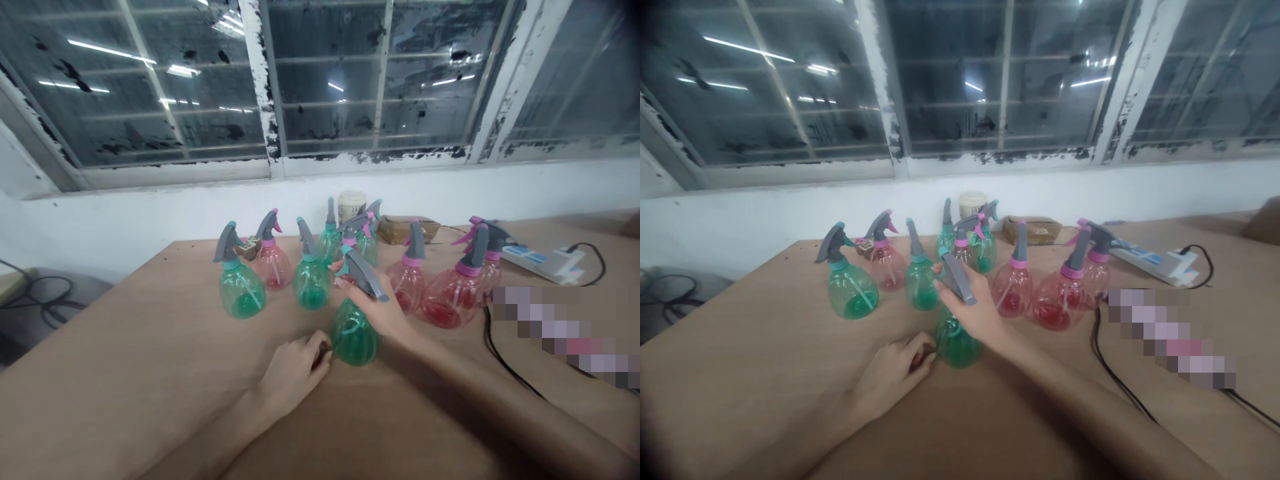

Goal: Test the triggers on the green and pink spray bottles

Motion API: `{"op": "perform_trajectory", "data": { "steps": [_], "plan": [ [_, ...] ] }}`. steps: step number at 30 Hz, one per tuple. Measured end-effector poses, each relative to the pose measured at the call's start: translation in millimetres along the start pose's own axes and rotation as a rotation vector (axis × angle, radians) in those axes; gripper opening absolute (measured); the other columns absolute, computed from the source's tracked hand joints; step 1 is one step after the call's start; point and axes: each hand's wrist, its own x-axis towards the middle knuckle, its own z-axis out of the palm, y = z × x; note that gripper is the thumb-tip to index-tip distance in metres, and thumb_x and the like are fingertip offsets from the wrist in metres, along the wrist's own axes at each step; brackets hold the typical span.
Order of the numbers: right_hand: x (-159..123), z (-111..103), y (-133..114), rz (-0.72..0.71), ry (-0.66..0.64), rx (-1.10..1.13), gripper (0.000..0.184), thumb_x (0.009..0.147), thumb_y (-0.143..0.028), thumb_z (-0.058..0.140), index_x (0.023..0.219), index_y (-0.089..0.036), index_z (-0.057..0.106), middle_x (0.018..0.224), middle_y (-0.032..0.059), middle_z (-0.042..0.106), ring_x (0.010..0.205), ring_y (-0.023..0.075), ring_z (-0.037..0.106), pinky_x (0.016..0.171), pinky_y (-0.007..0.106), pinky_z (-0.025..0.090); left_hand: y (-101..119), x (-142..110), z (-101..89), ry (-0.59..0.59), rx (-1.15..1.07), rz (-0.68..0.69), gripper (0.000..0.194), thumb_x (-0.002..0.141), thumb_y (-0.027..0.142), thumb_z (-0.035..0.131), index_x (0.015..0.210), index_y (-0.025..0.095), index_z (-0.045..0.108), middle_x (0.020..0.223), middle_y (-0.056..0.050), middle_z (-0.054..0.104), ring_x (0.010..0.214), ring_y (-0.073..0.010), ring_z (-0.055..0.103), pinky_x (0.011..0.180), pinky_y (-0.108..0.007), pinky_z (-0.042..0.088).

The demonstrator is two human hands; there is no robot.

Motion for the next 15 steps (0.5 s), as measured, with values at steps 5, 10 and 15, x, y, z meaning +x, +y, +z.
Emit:
{"op": "perform_trajectory", "data": {
  "steps": [5, 10, 15],
  "plan": [
    [1.0, 0.1, -0.2, -0.004, 0.004, -0.015, 0.02, 0.08, -0.033, 0.056, 0.098, -0.023, 0.059, 0.083, 0.0015, 0.066, 0.076, 0.018, 0.062, 0.07, 0.031, 0.048, 0.5, 0.0, -0.4, 0.002, 0.004, -0.008, 0.012, 0.087, 0.026, 0.041, 0.09, 0.021, 0.052, 0.07, 0.003, 0.059, 0.061, -0.0154, 0.059, 0.054, -0.024, 0.037],
    [2.3, -0.2, -6.2, -0.001, 0.011, -0.031, 0.017, 0.08, -0.036, 0.056, 0.087, -0.02, 0.059, 0.07, -0.0016, 0.061, 0.061, 0.0128, 0.056, 0.059, 0.025, 0.043, 0.8, -0.2, -0.4, 0.0, 0.0, -0.007, 0.012, 0.087, 0.025, 0.041, 0.091, 0.021, 0.052, 0.07, 0.003, 0.06, 0.062, -0.0155, 0.06, 0.054, -0.024, 0.037],
    [-0.1, -0.6, -12.2, 0.015, 0.013, -0.063, 0.022, 0.081, -0.039, 0.057, 0.075, -0.019, 0.054, 0.06, -0.0045, 0.051, 0.052, 0.0089, 0.045, 0.052, 0.022, 0.037, 1.9, -0.7, -1.3, 0.003, 0.012, -0.01, 0.011, 0.087, 0.025, 0.042, 0.087, 0.021, 0.052, 0.068, 0.003, 0.059, 0.058, -0.0152, 0.058, 0.052, -0.024, 0.035]
  ]
}}
